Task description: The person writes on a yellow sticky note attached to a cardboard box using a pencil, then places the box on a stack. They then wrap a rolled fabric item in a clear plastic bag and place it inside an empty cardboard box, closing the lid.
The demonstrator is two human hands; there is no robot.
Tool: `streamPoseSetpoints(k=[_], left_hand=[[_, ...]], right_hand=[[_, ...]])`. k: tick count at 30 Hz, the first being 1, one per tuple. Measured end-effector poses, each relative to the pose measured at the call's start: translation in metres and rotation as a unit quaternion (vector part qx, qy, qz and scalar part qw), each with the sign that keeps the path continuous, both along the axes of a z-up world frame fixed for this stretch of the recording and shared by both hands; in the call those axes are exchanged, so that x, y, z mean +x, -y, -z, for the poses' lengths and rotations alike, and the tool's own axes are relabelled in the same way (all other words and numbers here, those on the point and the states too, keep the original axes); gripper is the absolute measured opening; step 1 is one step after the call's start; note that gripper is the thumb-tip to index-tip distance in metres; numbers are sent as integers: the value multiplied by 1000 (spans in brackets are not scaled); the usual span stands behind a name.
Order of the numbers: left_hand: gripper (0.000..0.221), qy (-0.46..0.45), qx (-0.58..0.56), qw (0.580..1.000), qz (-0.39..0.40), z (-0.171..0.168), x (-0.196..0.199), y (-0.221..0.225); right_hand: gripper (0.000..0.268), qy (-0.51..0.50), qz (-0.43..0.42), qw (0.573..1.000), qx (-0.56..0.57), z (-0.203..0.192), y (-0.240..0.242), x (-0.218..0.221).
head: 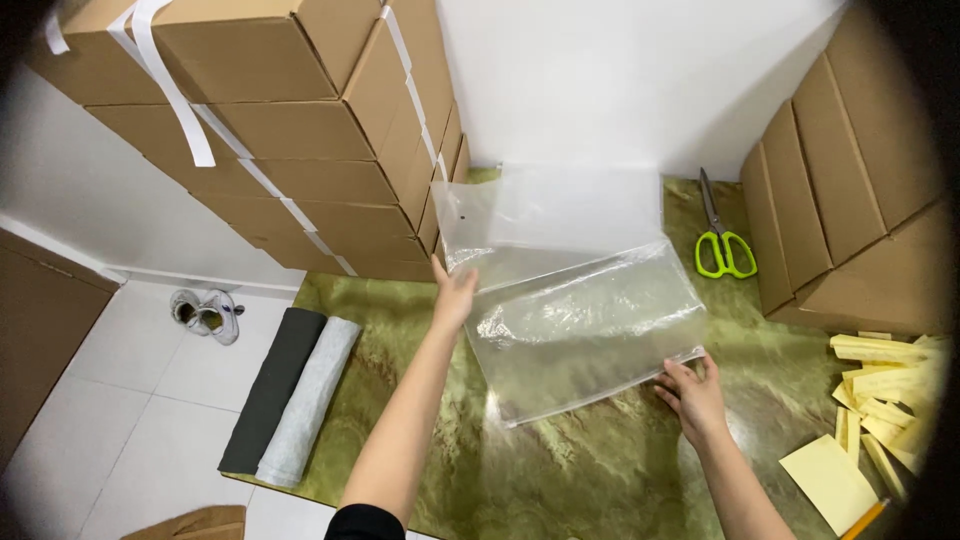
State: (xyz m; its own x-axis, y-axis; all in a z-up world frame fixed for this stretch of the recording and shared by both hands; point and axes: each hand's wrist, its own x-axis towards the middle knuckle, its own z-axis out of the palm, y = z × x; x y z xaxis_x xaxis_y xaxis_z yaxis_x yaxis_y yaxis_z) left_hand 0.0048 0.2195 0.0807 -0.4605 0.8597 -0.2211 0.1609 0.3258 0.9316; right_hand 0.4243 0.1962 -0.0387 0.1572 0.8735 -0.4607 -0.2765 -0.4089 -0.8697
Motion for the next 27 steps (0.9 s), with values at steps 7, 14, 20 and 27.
streamPoseSetpoints(k=[7,14,20,27], left_hand=[[99,2,-157,982,102,-9,30,60],[86,-85,-132,963,219,76,69,175],[52,-69,-13,980,184,116,61,238],[45,-98,-82,966,223,159,47,245]], right_hand=[[14,16,114,992,-53,52,39,23],[30,10,140,986,-91,-27,96,-38],[41,18,-79,977,-200,-68,153,-134],[38,20,-278,944,-180,1,195,-209]])
